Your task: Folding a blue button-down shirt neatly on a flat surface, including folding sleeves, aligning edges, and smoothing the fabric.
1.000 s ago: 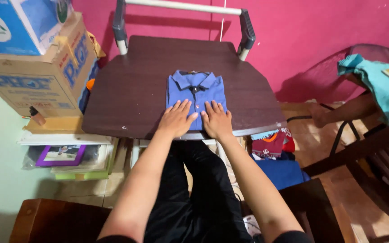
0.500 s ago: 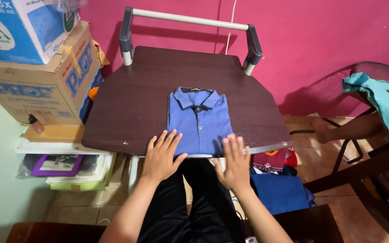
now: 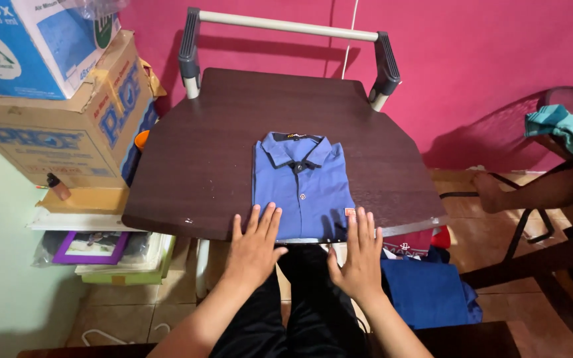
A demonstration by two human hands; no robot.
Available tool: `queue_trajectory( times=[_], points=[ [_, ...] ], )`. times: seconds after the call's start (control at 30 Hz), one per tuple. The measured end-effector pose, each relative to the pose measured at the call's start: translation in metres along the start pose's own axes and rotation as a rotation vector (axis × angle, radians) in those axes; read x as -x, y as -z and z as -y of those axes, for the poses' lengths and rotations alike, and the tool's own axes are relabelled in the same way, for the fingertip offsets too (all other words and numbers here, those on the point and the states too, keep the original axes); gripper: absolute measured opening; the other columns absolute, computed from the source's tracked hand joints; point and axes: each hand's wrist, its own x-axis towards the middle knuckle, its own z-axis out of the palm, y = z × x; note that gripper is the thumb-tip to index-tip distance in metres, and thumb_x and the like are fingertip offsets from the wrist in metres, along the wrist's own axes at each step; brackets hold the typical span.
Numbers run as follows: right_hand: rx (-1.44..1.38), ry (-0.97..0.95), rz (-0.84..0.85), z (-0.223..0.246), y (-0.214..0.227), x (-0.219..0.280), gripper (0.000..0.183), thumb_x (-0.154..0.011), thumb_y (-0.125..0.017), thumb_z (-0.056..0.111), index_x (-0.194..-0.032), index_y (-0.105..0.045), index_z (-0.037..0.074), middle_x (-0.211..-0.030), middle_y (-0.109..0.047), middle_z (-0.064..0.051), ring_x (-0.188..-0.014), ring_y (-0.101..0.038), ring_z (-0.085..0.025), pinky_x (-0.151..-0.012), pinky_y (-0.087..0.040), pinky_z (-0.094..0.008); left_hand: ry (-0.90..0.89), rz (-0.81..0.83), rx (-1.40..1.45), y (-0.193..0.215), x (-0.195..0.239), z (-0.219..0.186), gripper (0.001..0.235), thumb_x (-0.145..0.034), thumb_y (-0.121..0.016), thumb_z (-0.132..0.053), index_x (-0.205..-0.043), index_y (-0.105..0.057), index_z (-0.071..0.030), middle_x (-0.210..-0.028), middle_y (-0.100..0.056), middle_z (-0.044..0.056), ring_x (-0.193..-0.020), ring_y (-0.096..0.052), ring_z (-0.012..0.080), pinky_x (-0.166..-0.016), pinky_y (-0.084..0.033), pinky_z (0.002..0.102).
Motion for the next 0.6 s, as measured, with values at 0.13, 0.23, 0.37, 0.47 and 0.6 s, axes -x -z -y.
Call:
queue_trajectory(
  times=[0.13,0.23,0.37,0.47,0.6],
  points=[
    [0.079,0.084,0.208,-0.006,0.002,-0.007,0.089,-0.085,-0.063,0.033,-0.163,-0.025,0.012,-0.17,-0.024,-0.012,-0.158,-0.016,-0.037,-0.115,-0.024,-0.067,0.029,0.053,0.165,0.027,-0.005,-0.013,0.077,-0.103,-0.04,-0.059,-0.162,-0.025,-0.013,-0.17,-0.022,0.009,-0.155,-0.018,0.0349,-0.116,-0.019,0.066],
    [0.111,0.095,0.127,-0.008,0.003,-0.009,0.086,-0.087,-0.061,0.033,-0.162,-0.026,0.009,-0.17,-0.026,-0.013,-0.157,-0.022,-0.037,-0.114,-0.026,-0.066,-0.03,-0.06,0.116,0.007,0.0,-0.01,0.08,-0.1,-0.047,-0.059,-0.163,-0.027,-0.012,-0.17,-0.026,0.007,-0.155,-0.023,0.0327,-0.118,-0.025,0.058],
    [0.189,0.116,0.273,-0.02,-0.004,-0.005,0.093,-0.083,-0.067,0.031,-0.163,-0.023,0.012,-0.171,-0.023,-0.009,-0.157,-0.019,-0.034,-0.115,-0.027,-0.061,-0.076,-0.196,0.092,0.011,0.011,-0.007,0.073,-0.102,-0.05,-0.054,-0.162,-0.032,-0.016,-0.169,-0.029,0.009,-0.155,-0.029,0.0335,-0.117,-0.034,0.052],
    [0.068,0.087,0.05,-0.021,0.001,-0.006,0.089,-0.087,-0.065,0.032,-0.163,-0.025,0.01,-0.17,-0.024,-0.018,-0.156,-0.024,-0.043,-0.115,-0.029,-0.066,-0.089,-0.103,-0.04,-0.013,0.021,0.003,0.084,-0.093,-0.058,-0.055,-0.162,-0.03,-0.017,-0.168,-0.032,0.002,-0.153,-0.03,0.0266,-0.118,-0.029,0.052],
    [0.094,0.083,0.361,-0.025,0.005,-0.012,0.101,-0.08,-0.071,0.03,-0.163,-0.018,0.012,-0.172,-0.015,-0.011,-0.158,-0.01,-0.038,-0.119,-0.018,-0.061,-0.04,-0.16,0.138,0.012,0.014,0.002,0.074,-0.1,-0.053,-0.055,-0.16,-0.034,-0.017,-0.168,-0.033,0.007,-0.154,-0.029,0.0338,-0.114,-0.032,0.06]
  ],
)
